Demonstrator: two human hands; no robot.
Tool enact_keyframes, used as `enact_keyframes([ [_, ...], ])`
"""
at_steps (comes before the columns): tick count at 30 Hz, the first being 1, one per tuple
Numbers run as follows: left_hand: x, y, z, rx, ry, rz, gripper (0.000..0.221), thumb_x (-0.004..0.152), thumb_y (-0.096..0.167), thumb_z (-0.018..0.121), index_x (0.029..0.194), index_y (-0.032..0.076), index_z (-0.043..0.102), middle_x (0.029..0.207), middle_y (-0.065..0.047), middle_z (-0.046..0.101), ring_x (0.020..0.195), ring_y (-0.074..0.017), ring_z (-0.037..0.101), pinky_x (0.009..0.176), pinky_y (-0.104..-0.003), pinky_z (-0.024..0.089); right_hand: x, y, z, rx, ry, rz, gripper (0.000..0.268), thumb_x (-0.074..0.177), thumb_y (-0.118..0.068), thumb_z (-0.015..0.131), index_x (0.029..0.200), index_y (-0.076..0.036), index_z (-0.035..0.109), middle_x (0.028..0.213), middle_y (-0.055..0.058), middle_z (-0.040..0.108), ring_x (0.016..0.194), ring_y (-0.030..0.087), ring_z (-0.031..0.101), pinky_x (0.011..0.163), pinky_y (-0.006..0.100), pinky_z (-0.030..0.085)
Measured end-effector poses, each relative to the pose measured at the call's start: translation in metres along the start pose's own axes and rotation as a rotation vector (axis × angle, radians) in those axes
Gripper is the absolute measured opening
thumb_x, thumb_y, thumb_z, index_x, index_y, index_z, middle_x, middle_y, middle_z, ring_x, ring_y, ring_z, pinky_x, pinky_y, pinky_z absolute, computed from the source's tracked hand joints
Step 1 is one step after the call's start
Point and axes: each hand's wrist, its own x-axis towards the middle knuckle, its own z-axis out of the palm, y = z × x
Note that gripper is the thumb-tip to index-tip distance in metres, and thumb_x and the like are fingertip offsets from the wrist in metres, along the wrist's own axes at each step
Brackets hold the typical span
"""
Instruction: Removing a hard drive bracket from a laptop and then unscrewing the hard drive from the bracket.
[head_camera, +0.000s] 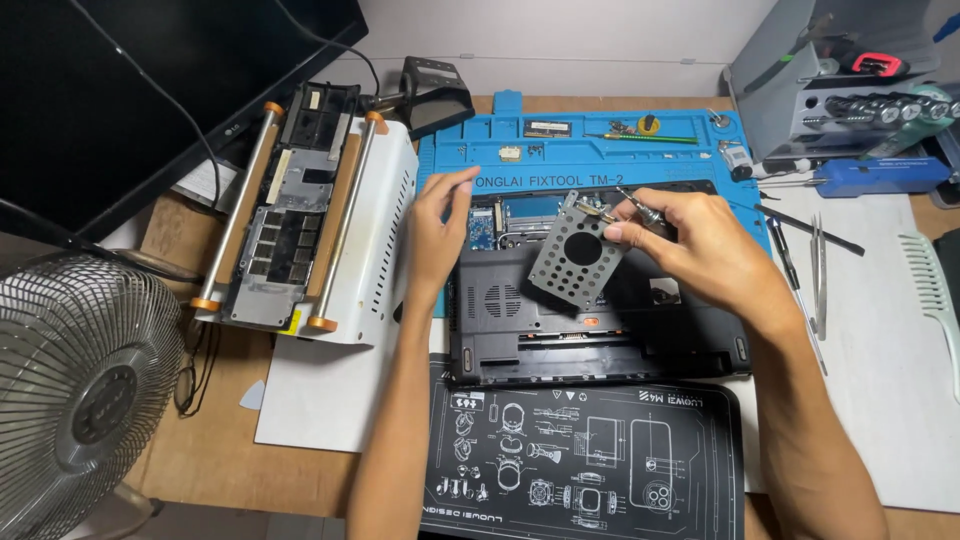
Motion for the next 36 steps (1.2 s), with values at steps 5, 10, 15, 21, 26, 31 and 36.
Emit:
enact_keyframes([
  [5, -0.010, 0.025, 0.024, -0.653, -0.249, -0.242, 0.043, 0.109, 0.036, 0.047, 0.128, 0.004, 0.068, 0.110, -0.021, 0.072, 0.101, -0.0281, 0.075, 0.089, -0.039, 0.062, -0.003, -0.015, 0.000, 0.199, 0.031, -0.071, 0.012, 0.094, -0.019, 0.075, 0.092, -0.007, 0.077, 0.061, 0.011, 0.067, 0.058, 0.021, 0.050, 0.058, 0.034, 0.045],
  [10, -0.023, 0.044, 0.039, -0.901, -0.501, -0.438, 0.072, 0.106, 0.061, 0.038, 0.139, -0.001, 0.056, 0.123, -0.032, 0.065, 0.113, -0.0361, 0.069, 0.098, -0.047, 0.057, 0.003, -0.011, 0.007, 0.273, 0.022, -0.067, 0.013, 0.094, -0.019, 0.075, 0.095, -0.006, 0.077, 0.065, 0.009, 0.070, 0.062, 0.019, 0.048, 0.060, 0.033, 0.043],
  [15, -0.026, 0.058, 0.040, -1.216, -0.753, -0.482, 0.081, 0.106, 0.066, 0.028, 0.140, -0.004, 0.053, 0.103, -0.034, 0.070, 0.080, -0.0384, 0.076, 0.065, -0.049, 0.067, 0.011, -0.012, 0.011, 0.262, 0.044, -0.063, 0.015, 0.095, -0.019, 0.074, 0.102, -0.006, 0.077, 0.071, 0.011, 0.072, 0.068, 0.022, 0.056, 0.070, 0.037, 0.048],
  [21, -0.021, 0.051, 0.032, -1.215, -0.675, -0.472, 0.075, 0.107, 0.063, 0.029, 0.135, -0.002, 0.055, 0.094, -0.033, 0.070, 0.071, -0.0376, 0.076, 0.058, -0.048, 0.066, 0.004, -0.020, 0.018, 0.232, 0.089, 0.019, 0.022, 0.097, -0.030, 0.074, 0.111, -0.013, 0.075, 0.078, 0.010, 0.077, 0.075, 0.028, 0.068, 0.080, 0.041, 0.050],
  [26, -0.014, 0.030, 0.021, -1.255, -0.535, -0.520, 0.081, 0.103, 0.066, 0.033, 0.140, -0.002, 0.054, 0.094, -0.035, 0.070, 0.074, -0.0418, 0.075, 0.063, -0.052, 0.066, 0.011, 0.001, 0.029, 0.136, 0.162, 0.101, 0.026, 0.109, -0.032, 0.057, 0.122, -0.011, 0.063, 0.089, 0.017, 0.074, 0.090, 0.039, 0.071, 0.083, 0.053, 0.052],
  [31, -0.010, 0.026, 0.011, -1.304, -0.441, -0.575, 0.079, 0.100, 0.069, 0.038, 0.124, -0.001, 0.065, 0.094, -0.032, 0.071, 0.075, -0.0411, 0.075, 0.064, -0.052, 0.066, 0.006, 0.034, 0.059, 0.028, 0.187, 0.037, 0.027, 0.108, -0.016, 0.048, 0.132, -0.010, 0.058, 0.108, 0.024, 0.069, 0.104, 0.049, 0.067, 0.088, 0.059, 0.052],
  [36, -0.012, 0.024, 0.010, -1.337, -0.366, -0.580, 0.072, 0.100, 0.065, 0.040, 0.116, 0.001, 0.068, 0.094, -0.032, 0.072, 0.075, -0.0425, 0.075, 0.065, -0.054, 0.065, -0.019, 0.056, 0.083, -0.174, 0.453, -0.116, 0.038, 0.101, -0.003, 0.065, 0.138, -0.008, 0.065, 0.107, 0.016, 0.062, 0.101, 0.042, 0.069, 0.082, 0.049, 0.057],
])
